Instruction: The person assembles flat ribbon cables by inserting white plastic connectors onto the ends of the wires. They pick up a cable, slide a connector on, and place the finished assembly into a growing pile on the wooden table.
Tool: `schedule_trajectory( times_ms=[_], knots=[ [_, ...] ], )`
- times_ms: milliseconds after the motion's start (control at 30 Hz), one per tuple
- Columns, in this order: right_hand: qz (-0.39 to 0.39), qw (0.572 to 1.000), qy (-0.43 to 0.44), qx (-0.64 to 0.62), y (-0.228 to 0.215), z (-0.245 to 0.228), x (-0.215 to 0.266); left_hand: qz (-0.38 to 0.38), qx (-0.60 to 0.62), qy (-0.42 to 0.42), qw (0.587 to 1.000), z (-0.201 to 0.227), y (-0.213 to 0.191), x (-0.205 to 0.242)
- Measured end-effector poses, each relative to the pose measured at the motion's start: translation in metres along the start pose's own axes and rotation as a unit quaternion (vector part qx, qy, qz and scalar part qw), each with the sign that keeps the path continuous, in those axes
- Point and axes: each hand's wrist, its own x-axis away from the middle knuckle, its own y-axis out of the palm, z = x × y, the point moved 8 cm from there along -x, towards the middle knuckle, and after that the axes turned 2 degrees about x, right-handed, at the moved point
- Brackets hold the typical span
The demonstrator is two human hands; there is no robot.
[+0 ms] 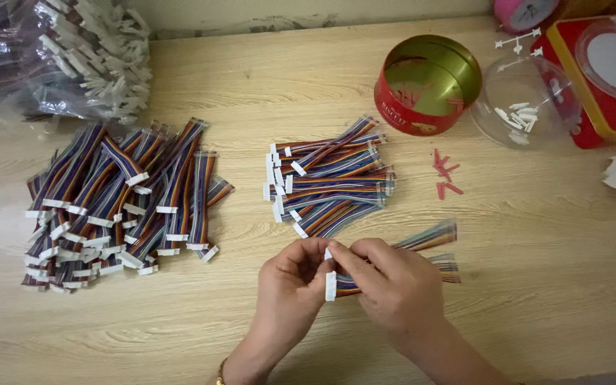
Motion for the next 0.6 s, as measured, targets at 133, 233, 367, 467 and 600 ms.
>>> schedule_trajectory(
  times_ms=[133, 233, 367, 467, 600],
  knots=[
    [0.025, 0.999, 0.02, 0.007, 0.006, 0.003, 0.001, 0.02, 0.001, 0.069, 0.997, -0.005, -0.005, -0.003],
    [-0.027, 0.998, 0.051, -0.028, 0.014, 0.003, 0.0, 0.049, -0.009, 0.022, 0.998, -0.009, -0.009, -0.003],
    [-0.09, 0.976, 0.139, -0.139, 0.036, 0.014, 0.012, 0.047, 0.02, 0.034, 0.998, -0.01, -0.013, -0.003],
    [-0.093, 0.962, 0.148, -0.21, 0.039, 0.015, 0.009, 0.048, 0.034, 0.049, 0.997, -0.012, -0.016, -0.004],
    [-0.14, 0.941, 0.172, -0.256, 0.054, 0.036, 0.013, 0.022, 0.018, 0.042, 0.999, -0.011, -0.015, -0.004]
  ],
)
